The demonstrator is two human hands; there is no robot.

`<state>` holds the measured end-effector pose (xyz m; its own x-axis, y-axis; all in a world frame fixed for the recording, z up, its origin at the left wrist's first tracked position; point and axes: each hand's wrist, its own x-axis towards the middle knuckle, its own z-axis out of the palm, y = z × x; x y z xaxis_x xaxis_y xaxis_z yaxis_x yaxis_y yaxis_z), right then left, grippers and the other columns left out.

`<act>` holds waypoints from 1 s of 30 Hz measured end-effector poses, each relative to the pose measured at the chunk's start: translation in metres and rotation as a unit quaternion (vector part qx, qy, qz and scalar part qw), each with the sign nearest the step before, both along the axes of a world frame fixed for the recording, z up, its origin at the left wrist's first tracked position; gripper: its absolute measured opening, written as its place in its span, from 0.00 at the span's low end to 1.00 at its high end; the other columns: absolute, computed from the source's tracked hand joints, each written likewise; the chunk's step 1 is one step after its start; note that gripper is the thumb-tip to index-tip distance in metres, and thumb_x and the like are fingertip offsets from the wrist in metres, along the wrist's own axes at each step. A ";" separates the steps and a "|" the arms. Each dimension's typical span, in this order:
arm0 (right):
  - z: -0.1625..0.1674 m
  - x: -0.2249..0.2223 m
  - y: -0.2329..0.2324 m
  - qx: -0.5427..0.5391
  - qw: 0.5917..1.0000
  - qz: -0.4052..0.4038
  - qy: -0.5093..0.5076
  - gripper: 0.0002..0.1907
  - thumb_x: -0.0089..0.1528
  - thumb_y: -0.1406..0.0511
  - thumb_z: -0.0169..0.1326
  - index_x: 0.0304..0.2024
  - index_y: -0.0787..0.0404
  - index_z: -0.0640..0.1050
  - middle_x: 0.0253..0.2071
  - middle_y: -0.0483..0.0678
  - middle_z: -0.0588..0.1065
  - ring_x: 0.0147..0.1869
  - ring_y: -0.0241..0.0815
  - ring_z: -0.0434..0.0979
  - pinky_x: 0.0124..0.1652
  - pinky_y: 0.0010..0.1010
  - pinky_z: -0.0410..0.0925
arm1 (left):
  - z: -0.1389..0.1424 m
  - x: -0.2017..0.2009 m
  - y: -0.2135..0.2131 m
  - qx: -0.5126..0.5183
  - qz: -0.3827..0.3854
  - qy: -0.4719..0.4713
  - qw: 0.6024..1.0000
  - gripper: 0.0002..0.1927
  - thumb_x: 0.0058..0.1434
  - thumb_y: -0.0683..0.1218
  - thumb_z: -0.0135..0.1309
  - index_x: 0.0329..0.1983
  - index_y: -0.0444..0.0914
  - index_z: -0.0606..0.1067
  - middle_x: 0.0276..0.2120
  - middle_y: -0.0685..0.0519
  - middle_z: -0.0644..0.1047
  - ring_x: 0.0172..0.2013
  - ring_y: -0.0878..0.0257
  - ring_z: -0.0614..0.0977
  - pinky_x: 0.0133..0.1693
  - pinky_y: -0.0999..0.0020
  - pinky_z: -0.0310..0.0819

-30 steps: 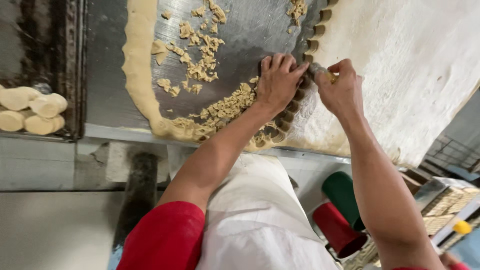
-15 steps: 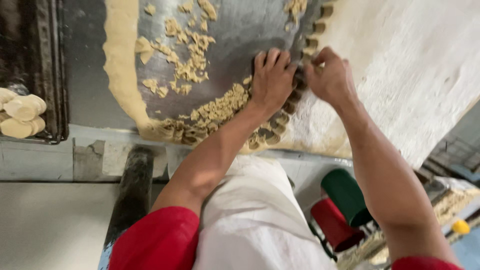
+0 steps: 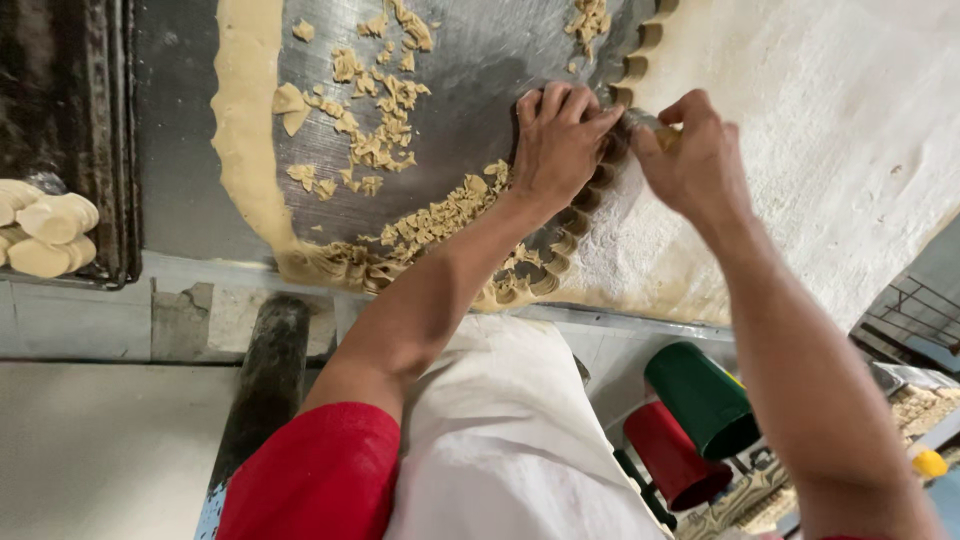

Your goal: The person uses a circular metal cutter to punch out dough shapes from a large rolled sheet on a metal table and then places the dough circles onto a large metal tray.

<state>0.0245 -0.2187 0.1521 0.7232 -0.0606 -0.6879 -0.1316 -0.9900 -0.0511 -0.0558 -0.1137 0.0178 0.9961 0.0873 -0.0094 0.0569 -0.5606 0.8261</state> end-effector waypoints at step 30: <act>-0.011 0.032 0.007 -0.038 0.999 0.013 -0.002 0.15 0.69 0.61 0.55 0.52 0.64 0.70 0.40 0.61 0.80 0.33 0.49 0.81 0.27 0.35 0.74 | -0.009 0.028 0.000 -0.025 0.041 -0.043 0.998 0.15 0.60 0.42 0.58 0.49 0.50 0.84 0.43 0.57 0.74 0.54 0.58 0.71 0.57 0.53 0.60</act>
